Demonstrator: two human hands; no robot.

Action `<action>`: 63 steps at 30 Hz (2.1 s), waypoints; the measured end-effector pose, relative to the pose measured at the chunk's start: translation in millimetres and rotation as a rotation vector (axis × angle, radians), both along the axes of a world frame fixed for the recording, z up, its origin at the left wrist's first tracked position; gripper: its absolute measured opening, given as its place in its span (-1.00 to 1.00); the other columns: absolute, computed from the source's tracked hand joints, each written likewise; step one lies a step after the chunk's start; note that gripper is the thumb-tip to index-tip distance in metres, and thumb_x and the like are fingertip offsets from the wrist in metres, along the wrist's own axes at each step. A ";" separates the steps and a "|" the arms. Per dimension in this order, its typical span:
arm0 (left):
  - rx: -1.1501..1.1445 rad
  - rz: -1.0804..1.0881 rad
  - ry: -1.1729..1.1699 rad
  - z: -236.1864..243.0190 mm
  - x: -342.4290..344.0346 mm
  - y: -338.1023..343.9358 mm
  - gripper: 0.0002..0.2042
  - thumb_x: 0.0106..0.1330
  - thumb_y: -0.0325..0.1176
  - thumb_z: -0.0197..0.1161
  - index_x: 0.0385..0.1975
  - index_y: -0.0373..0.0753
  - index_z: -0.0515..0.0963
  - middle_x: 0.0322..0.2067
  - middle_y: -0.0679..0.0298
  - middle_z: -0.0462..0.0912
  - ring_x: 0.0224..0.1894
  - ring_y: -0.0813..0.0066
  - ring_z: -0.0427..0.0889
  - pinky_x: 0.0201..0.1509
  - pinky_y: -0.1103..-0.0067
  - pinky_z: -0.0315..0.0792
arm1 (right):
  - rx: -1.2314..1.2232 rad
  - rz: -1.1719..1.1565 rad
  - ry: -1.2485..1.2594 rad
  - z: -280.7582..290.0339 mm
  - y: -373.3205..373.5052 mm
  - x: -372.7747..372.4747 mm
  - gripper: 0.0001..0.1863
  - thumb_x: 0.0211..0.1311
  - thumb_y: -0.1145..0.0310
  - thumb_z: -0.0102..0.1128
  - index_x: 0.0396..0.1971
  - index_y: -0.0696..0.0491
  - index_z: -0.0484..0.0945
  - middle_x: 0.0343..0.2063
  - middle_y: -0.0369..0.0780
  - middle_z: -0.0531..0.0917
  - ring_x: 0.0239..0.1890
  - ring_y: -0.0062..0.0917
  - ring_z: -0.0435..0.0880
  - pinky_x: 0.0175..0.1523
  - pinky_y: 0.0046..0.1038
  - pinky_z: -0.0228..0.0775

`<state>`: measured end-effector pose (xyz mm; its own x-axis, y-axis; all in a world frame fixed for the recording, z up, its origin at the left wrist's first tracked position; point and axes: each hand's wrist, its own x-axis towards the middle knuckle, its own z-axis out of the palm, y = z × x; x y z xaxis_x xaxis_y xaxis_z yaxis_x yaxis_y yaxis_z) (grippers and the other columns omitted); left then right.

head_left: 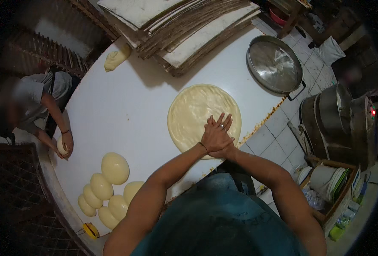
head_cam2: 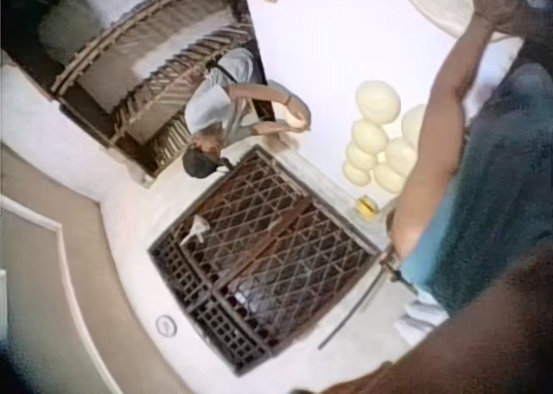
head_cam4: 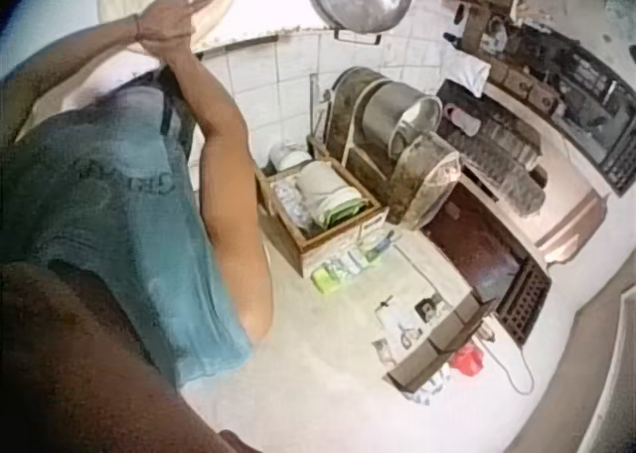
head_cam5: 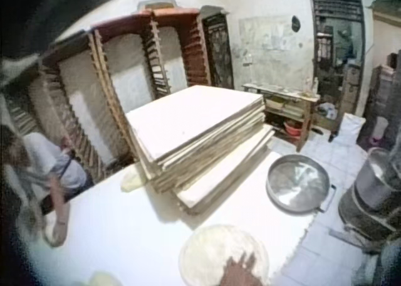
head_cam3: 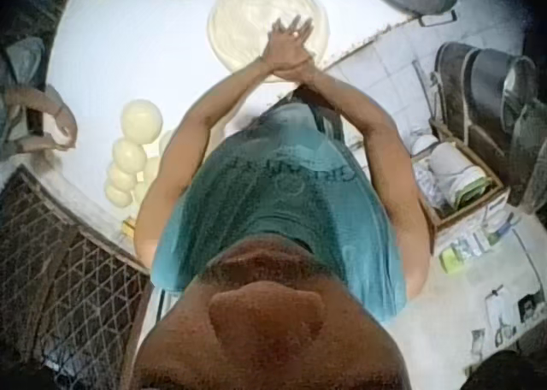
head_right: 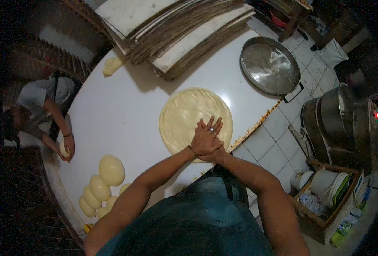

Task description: The person kneads and shapes large portions of dough on a white table, applies a liquid with a brush, flattens a portion of dough by hand, and uses a manual press to score the surface of the dough.

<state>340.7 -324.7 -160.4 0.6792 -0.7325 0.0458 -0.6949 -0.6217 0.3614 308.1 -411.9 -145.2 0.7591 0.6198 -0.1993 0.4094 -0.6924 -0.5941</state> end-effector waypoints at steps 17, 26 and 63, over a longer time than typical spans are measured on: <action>-0.591 1.242 0.851 21.1 43.2 113.0 -0.46 -0.02 -0.37 0.23 0.02 -0.48 0.37 -0.18 0.01 0.57 -0.23 0.31 0.59 -0.12 0.50 0.46 | -0.110 -0.055 0.397 11.9 -2.4 221.6 -0.12 -0.19 -0.08 0.32 0.00 0.36 0.34 -0.22 0.06 0.58 -0.15 -0.15 0.57 0.02 -0.29 0.39; -0.359 0.882 0.260 -11.9 28.0 132.4 -0.61 0.05 -0.27 0.31 -0.11 -0.27 0.56 -0.21 0.10 0.60 -0.14 0.36 0.57 -0.02 0.50 0.43 | -0.088 0.271 -0.033 -0.7 -10.8 186.5 -0.58 0.01 0.23 0.24 -0.04 -0.15 0.55 0.06 -0.10 0.39 0.10 -0.17 0.33 0.15 -0.11 0.21; -0.221 0.255 0.224 47.5 272.3 -299.6 -0.53 0.29 -0.20 0.02 0.16 -0.29 0.30 0.25 0.07 0.20 0.32 0.12 0.10 0.35 0.22 -0.04 | 0.280 -0.453 -0.134 61.7 -447.1 259.3 -0.56 0.20 0.25 0.06 0.05 0.14 0.39 0.18 -0.01 0.31 0.22 -0.15 0.29 0.24 -0.25 0.17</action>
<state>613.0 -624.3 -112.9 0.8490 -0.5283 0.0132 -0.4170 -0.6544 0.6307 567.4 -859.0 -83.5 0.9697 0.2405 0.0433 0.1920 -0.6403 -0.7438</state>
